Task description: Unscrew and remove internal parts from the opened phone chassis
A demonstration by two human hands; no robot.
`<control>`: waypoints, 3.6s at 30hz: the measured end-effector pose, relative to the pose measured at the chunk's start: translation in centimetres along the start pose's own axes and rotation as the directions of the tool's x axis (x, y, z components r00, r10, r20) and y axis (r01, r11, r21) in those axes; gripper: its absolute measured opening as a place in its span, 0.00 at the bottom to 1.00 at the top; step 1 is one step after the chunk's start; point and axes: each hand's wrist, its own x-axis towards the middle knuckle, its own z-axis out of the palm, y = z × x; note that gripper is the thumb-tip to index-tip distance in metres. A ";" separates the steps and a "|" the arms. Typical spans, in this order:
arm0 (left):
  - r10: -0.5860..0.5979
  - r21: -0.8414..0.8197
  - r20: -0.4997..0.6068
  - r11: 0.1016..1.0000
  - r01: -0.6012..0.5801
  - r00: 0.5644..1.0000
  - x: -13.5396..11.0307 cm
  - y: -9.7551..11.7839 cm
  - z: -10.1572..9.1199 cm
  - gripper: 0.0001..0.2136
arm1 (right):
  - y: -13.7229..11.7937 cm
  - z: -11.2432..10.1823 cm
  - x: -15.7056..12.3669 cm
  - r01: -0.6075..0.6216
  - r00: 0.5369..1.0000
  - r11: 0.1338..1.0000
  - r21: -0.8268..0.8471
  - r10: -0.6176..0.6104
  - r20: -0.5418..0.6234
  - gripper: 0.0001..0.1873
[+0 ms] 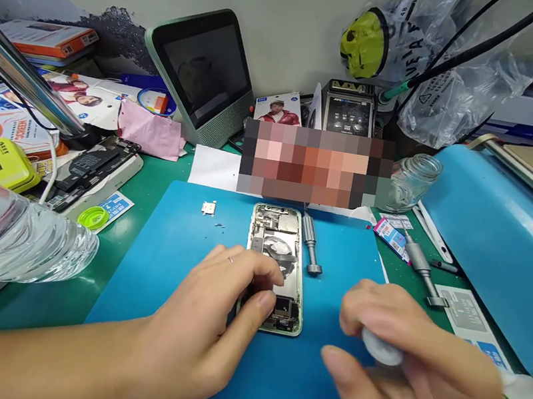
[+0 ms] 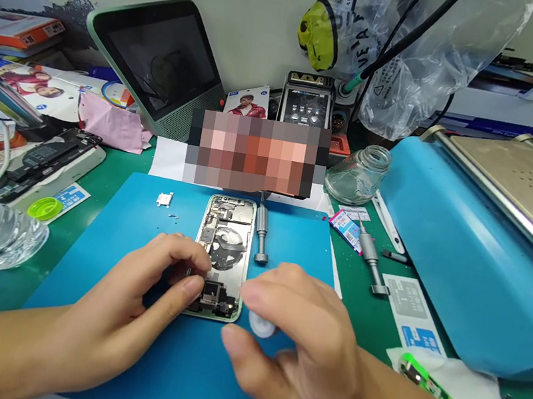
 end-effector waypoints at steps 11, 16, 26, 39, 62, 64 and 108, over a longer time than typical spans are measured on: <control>-0.048 -0.108 -0.004 0.993 0.047 0.999 0.0 -0.1 0.0 0.06 | 0.6 0.6 -0.3 0.153 0.974 0.976 -0.152 -0.123 0.192 0.11; -0.003 -0.083 0.019 0.997 0.005 1.000 0.2 0.0 -0.1 0.08 | 0.6 0.5 -0.1 0.140 0.966 0.980 -0.144 -0.102 0.239 0.06; 0.086 -0.040 -0.001 0.996 -0.085 0.996 0.6 -0.2 -0.1 0.05 | 0.6 0.0 -0.1 0.154 0.963 0.983 -0.103 -0.126 0.239 0.09; 0.470 0.607 0.077 0.677 -0.416 0.879 -3.0 -1.5 -5.9 0.07 | 0.3 -0.4 -1.3 -0.008 0.993 0.985 0.173 -0.013 0.119 0.26; 0.222 0.525 0.089 0.818 -0.235 0.971 -2.2 -4.6 -6.7 0.10 | 0.7 0.2 -0.8 -0.147 0.981 0.944 0.296 0.178 -0.080 0.21; 0.185 0.531 0.073 0.825 -0.195 0.980 -2.3 -4.5 -6.7 0.10 | 0.7 0.4 -0.8 -0.199 0.963 0.917 0.347 0.248 -0.104 0.20; 0.479 0.561 0.282 0.620 -0.548 0.831 -2.6 0.1 -3.9 0.07 | 1.4 0.8 0.1 -0.489 0.839 0.776 0.397 0.544 -0.029 0.05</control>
